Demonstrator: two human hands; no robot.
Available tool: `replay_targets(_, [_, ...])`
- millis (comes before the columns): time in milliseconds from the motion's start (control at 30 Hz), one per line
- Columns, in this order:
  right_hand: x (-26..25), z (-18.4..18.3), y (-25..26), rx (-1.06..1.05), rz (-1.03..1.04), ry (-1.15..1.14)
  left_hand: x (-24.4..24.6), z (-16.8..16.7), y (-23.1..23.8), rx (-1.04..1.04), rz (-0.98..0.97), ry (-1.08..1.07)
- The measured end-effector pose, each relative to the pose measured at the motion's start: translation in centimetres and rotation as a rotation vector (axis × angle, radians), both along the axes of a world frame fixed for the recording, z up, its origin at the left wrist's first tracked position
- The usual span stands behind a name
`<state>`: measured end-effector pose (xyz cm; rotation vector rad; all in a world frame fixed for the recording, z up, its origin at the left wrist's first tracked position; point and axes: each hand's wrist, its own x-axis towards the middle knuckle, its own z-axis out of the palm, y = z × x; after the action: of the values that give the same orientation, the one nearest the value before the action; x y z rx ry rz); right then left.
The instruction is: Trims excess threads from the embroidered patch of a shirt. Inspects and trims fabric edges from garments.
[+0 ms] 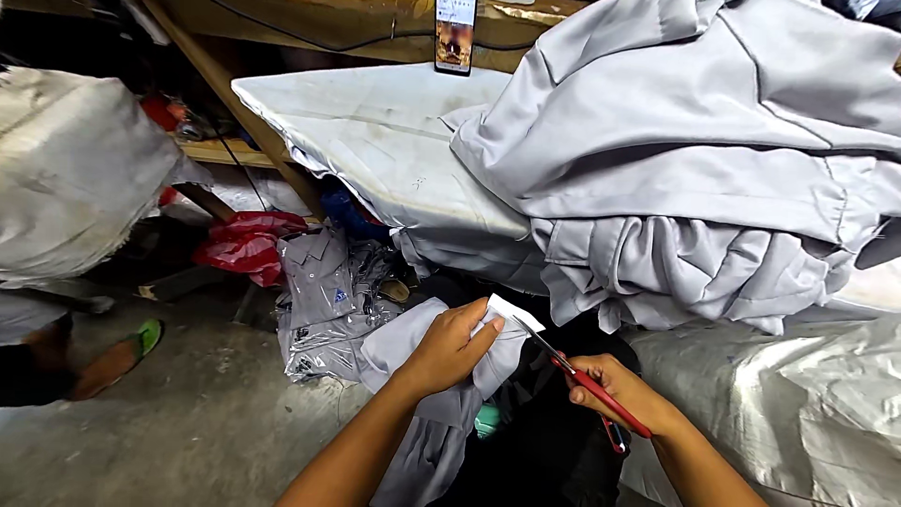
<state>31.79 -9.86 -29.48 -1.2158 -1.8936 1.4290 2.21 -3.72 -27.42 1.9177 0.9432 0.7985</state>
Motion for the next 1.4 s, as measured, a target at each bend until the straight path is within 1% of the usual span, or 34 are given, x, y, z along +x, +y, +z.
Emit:
replay_targets(133, [0.3, 0.2, -0.1, -0.007, -0.003, -0.005, -0.3, -0.1, 0.1, 0.051, -0.039, 0.016])
replay_targets(367, [0.0, 0.2, 0.1, 0.006, 0.060, -0.015, -0.2, -0.2, 0.1, 0.109, -0.138, 0.056])
replay_targets(533, [-0.3, 0.0, 0.0, 0.025, 0.022, 0.005, -0.5, 0.0, 0.2, 0.108, -0.157, 0.067])
replay_targets(733, [-0.1, -0.1, 0.1, 0.001, 0.086, 0.005, -0.6, 0.3, 0.4, 0.103, -0.207, 0.086])
replay_targets(867, [-0.2, -0.2, 0.1, -0.005, 0.075, -0.008, -0.7, 0.5, 0.5, 0.064, -0.215, 0.103])
replay_targets(1000, [-0.5, -0.9, -0.2, -0.024, 0.051, 0.047, -0.8, 0.5, 0.6, 0.044, -0.220, 0.095])
replay_targets(1133, [-0.8, -1.2, -0.3, -0.048, 0.067, 0.077, -0.7, 0.5, 0.7, 0.060, -0.263, 0.108])
replay_targets(1267, [-1.0, -1.4, -0.4, -0.067, 0.030, 0.073, -0.6, 0.4, 0.8, 0.041, -0.270, 0.107])
replay_targets(1400, [-1.2, -1.5, -0.4, -0.061, -0.058, 0.180, -0.6, 0.1, 0.9, 0.001, -0.230, 0.045])
